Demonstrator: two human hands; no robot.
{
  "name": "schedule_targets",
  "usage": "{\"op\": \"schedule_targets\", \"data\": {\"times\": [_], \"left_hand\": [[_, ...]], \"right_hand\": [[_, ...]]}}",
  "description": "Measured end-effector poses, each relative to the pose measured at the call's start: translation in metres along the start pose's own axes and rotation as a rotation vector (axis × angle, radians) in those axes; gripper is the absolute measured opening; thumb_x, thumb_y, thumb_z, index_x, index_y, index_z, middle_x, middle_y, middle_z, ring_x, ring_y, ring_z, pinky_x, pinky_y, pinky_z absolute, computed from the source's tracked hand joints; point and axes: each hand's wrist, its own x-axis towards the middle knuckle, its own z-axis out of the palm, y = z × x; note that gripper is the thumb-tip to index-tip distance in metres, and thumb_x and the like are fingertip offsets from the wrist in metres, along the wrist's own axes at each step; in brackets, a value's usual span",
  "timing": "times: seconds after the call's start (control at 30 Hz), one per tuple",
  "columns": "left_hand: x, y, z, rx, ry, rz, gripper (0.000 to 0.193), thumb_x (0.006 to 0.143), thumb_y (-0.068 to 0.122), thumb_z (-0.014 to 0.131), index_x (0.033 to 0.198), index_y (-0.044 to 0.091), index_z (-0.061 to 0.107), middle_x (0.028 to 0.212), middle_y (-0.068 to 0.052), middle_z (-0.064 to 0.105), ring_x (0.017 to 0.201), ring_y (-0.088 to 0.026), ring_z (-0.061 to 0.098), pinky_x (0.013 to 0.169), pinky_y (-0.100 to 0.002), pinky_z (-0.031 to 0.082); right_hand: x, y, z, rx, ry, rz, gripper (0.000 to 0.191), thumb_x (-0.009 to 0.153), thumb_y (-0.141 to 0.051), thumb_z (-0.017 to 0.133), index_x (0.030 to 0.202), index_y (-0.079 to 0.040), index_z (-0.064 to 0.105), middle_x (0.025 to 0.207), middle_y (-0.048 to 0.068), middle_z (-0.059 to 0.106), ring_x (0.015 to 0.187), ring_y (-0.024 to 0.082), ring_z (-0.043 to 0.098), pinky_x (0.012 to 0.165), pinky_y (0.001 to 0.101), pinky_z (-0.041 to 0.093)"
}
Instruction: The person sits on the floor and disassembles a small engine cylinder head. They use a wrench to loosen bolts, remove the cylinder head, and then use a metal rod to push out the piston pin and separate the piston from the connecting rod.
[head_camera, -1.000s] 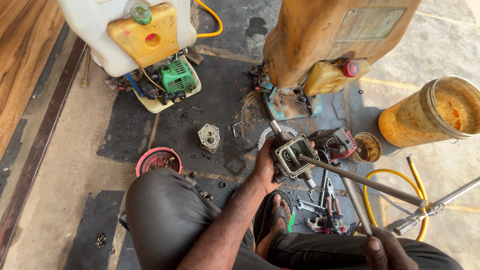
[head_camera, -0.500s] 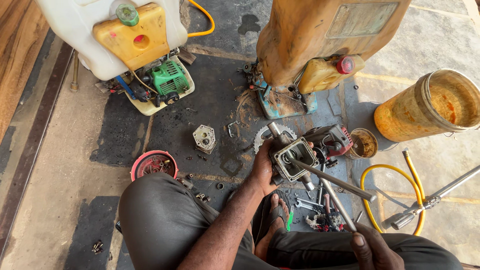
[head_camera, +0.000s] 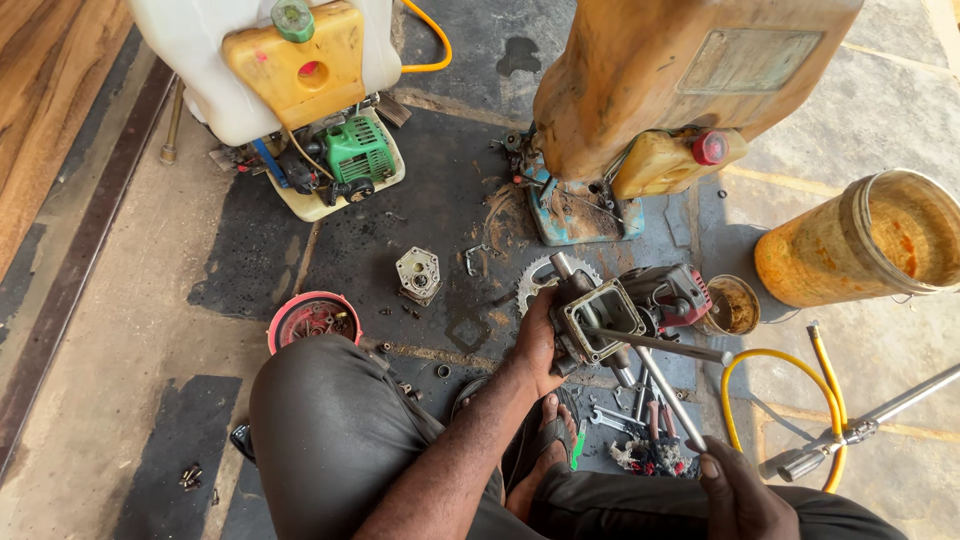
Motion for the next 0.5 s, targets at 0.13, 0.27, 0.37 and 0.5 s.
{"op": "schedule_targets", "data": {"times": [0.13, 0.27, 0.37, 0.5], "left_hand": [[0.001, -0.005, 0.0, -0.053, -0.026, -0.032, 0.045, 0.108, 0.053, 0.047, 0.121, 0.015, 0.068, 0.11, -0.003, 0.073, 0.097, -0.016, 0.073, 0.082, -0.035, 0.062], [0.006, -0.005, 0.0, -0.03, -0.014, -0.043, 0.048, 0.105, 0.054, 0.044, 0.12, 0.015, 0.068, 0.113, -0.003, 0.074, 0.099, -0.016, 0.075, 0.086, -0.035, 0.063], [0.008, -0.006, 0.0, -0.035, -0.045, 0.002, 0.045, 0.108, 0.052, 0.045, 0.121, 0.015, 0.068, 0.113, -0.002, 0.074, 0.1, -0.016, 0.074, 0.086, -0.036, 0.062], [0.006, -0.008, 0.002, -0.079, -0.038, -0.085, 0.047, 0.106, 0.054, 0.045, 0.115, 0.014, 0.07, 0.105, -0.004, 0.076, 0.093, -0.018, 0.075, 0.083, -0.036, 0.063]], "right_hand": [[0.0, 0.0, -0.008, 0.096, 0.03, 0.116, 0.033, 0.108, -0.027, 0.059, 0.12, -0.003, 0.078, 0.084, 0.017, 0.073, 0.075, 0.021, 0.072, 0.08, 0.0345, 0.056], [0.005, 0.004, -0.012, 0.078, 0.037, 0.022, 0.032, 0.106, -0.026, 0.061, 0.118, -0.001, 0.077, 0.082, 0.015, 0.072, 0.079, 0.02, 0.071, 0.079, 0.034, 0.054], [0.008, 0.016, -0.018, 0.043, 0.081, 0.019, 0.031, 0.106, -0.025, 0.061, 0.119, -0.001, 0.076, 0.082, 0.015, 0.072, 0.078, 0.02, 0.07, 0.079, 0.0332, 0.054], [0.002, 0.022, -0.003, -0.067, 0.005, -0.043, 0.03, 0.106, -0.023, 0.062, 0.12, -0.001, 0.076, 0.083, 0.015, 0.073, 0.077, 0.02, 0.07, 0.078, 0.0321, 0.054]]}}
